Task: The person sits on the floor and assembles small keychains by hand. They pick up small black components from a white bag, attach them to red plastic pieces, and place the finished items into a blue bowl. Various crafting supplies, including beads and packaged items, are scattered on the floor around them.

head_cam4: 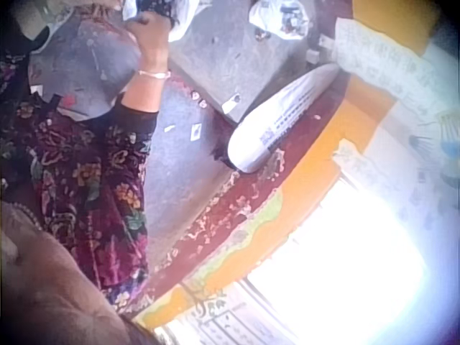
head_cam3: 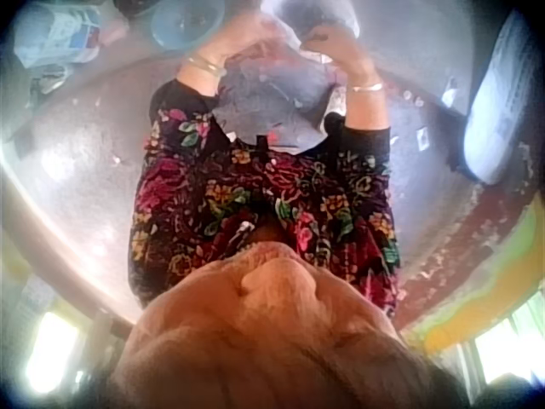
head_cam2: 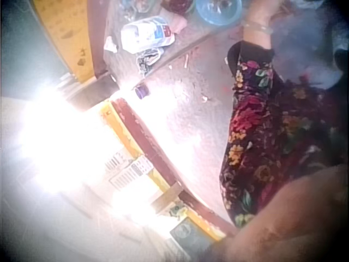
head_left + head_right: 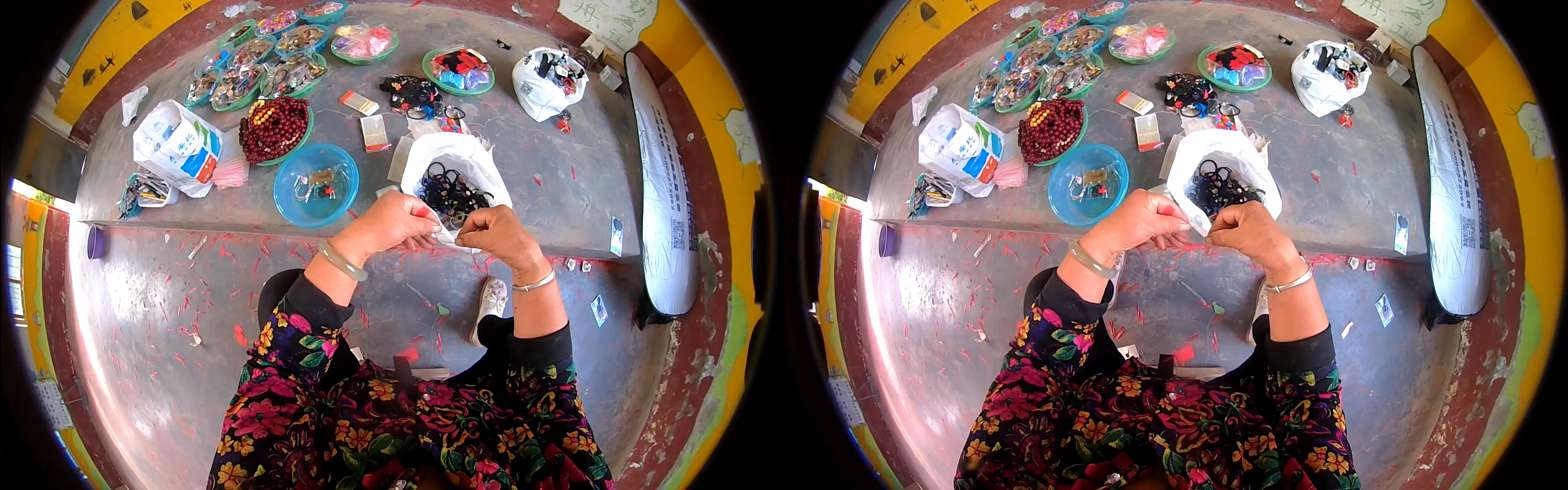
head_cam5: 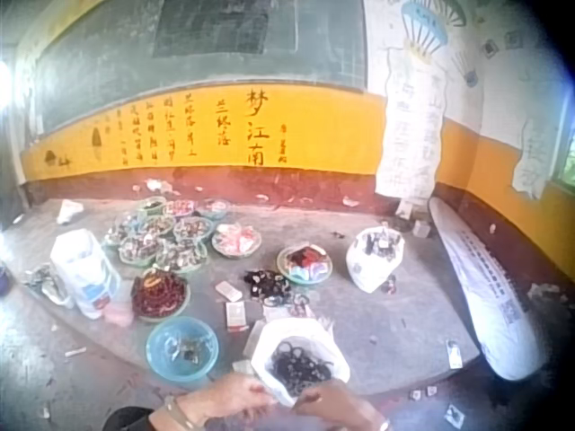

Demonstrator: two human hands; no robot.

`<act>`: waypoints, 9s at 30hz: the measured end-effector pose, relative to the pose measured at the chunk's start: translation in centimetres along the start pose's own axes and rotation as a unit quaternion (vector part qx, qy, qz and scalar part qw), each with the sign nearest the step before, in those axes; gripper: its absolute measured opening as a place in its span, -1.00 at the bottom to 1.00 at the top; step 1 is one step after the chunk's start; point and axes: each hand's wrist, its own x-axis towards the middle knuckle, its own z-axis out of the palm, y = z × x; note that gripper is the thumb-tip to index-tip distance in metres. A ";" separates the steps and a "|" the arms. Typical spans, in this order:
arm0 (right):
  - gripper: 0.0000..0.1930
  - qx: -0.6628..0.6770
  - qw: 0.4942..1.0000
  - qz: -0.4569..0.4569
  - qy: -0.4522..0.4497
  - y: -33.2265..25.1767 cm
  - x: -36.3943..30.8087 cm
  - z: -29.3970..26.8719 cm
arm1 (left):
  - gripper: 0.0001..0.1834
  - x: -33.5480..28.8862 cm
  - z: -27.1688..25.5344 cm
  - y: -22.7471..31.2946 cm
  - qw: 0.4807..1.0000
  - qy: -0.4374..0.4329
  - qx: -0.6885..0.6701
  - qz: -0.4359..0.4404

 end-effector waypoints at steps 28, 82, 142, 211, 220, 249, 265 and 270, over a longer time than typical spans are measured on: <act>-0.85 -0.044 0.999 -0.022 0.021 -0.1 0.3 0.7 | -0.80 0.4 0.2 -0.6 1.000 0.000 0.004 -0.008; -0.87 0.167 0.976 0.011 0.137 0.8 0.8 1.7 | -0.77 1.2 1.0 -1.5 0.991 0.096 0.082 0.037; -0.82 0.184 0.981 0.031 0.054 1.1 1.0 2.1 | -0.80 1.8 2.4 -2.8 0.951 0.118 0.213 0.192; -0.72 0.114 0.993 0.008 0.034 1.3 1.0 2.0 | -0.70 2.7 2.3 -3.8 0.978 0.095 0.077 0.168; -0.74 0.121 0.991 0.013 0.048 1.2 1.0 1.9 | -0.73 2.7 2.3 -3.7 0.975 0.101 0.129 0.148; -0.95 -0.432 0.802 -0.316 0.266 1.0 1.3 4.4 | -0.75 2.2 2.2 -2.7 0.957 0.160 0.098 0.220; -0.85 -0.336 0.807 -0.380 0.302 -0.2 1.7 3.8 | -0.78 2.5 1.7 -3.2 0.961 0.221 -0.042 0.163; -0.80 -0.110 0.899 -0.199 0.374 1.8 2.4 -0.1 | -0.76 2.1 0.6 -2.9 0.959 0.228 -0.068 0.152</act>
